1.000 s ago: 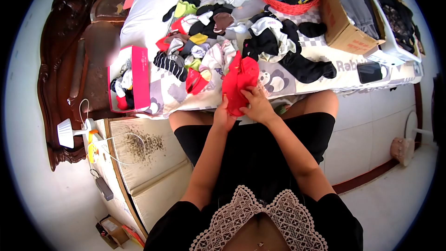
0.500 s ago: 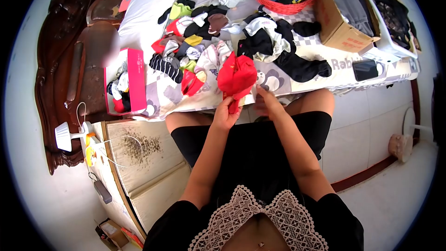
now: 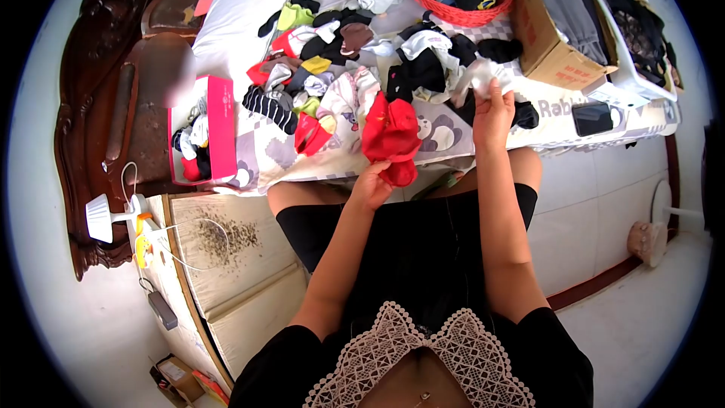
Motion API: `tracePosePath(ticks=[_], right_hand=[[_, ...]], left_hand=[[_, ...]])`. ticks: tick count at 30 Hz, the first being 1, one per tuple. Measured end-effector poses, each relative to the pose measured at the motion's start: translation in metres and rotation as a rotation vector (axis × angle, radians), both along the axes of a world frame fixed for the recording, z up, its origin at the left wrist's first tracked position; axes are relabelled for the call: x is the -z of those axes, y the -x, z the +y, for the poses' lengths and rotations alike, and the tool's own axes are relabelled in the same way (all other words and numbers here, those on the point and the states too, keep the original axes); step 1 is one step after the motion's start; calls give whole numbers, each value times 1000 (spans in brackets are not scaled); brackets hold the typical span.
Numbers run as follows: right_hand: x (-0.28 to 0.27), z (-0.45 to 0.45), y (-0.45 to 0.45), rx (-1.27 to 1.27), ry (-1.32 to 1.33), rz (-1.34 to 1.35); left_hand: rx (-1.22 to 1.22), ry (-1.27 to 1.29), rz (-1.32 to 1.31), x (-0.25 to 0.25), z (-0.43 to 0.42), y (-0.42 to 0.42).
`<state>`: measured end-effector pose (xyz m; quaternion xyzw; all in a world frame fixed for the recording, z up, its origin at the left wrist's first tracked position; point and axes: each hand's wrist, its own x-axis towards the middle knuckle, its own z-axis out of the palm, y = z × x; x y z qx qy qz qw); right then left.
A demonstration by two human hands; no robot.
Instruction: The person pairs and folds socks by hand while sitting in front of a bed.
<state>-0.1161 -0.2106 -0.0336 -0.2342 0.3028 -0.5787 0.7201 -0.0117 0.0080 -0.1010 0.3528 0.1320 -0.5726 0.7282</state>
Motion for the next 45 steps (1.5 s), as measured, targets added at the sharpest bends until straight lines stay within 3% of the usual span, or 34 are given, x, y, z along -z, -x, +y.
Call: tracePosePath(ticks=[3, 5, 7, 9, 11, 13, 15, 16, 18, 19, 20, 21, 26, 29, 31, 32, 33, 35, 36, 38, 43, 45], right_hand=[[26, -2, -2, 173, 3, -65], [72, 11, 3, 164, 50, 737], [81, 48, 1, -138, -25, 624], [71, 88, -4, -553, -194, 687], [44, 111, -8, -722, -621, 518], [66, 115, -8, -833, -542, 405], [83, 116, -4, -940, -459, 288], [87, 113, -3, -906, -378, 370], [91, 112, 2, -868, -297, 448], [89, 111, 4, -826, -136, 622], [89, 110, 7, -775, 26, 793], [94, 109, 9, -773, 24, 792], [88, 108, 19, -789, 316, 1049], [99, 97, 28, -772, 313, 952], [101, 86, 39, -799, 262, 905], [102, 82, 44, -785, 139, 779], [97, 78, 48, -771, 19, 650], [93, 68, 51, -755, -32, 560], [96, 63, 52, -777, -78, 528], [101, 56, 54, -826, -141, 470], [102, 53, 52, -845, -251, 242], [99, 53, 52, -851, -268, 216]], left_hand=[[-3, 21, -5, 14, -2, 2], [-9, 23, 44, 16, -1, 1], [-15, 22, 96, 15, -2, 2], [-35, 88, 132, 7, -4, 4], [32, -39, 10, 8, -5, 8], [99, -166, -113, 11, -5, 12], [91, -223, -527, 10, -6, 16], [90, -222, -531, 8, -8, 15], [-74, -551, -1312, -2, -11, 16], [-73, -549, -1314, -20, -18, 16], [-54, -522, -1686, -39, -27, 13], [-31, -478, -2056, -53, -36, 8], [475, -454, -2411, -37, -65, -19], [462, -482, -2376, -11, -70, -53], [361, -461, -2353, -23, -75, -61], [367, -543, -2198, -27, -76, -61], [388, -545, -1779, -28, -77, -66], [198, -177, -1040, -30, -74, -73], [205, -177, -1042, -32, -74, -76], [20, -137, -709, -37, -72, -81], [-88, -103, -662, -54, -69, -96], [-120, -280, -656, -52, -69, -103]])
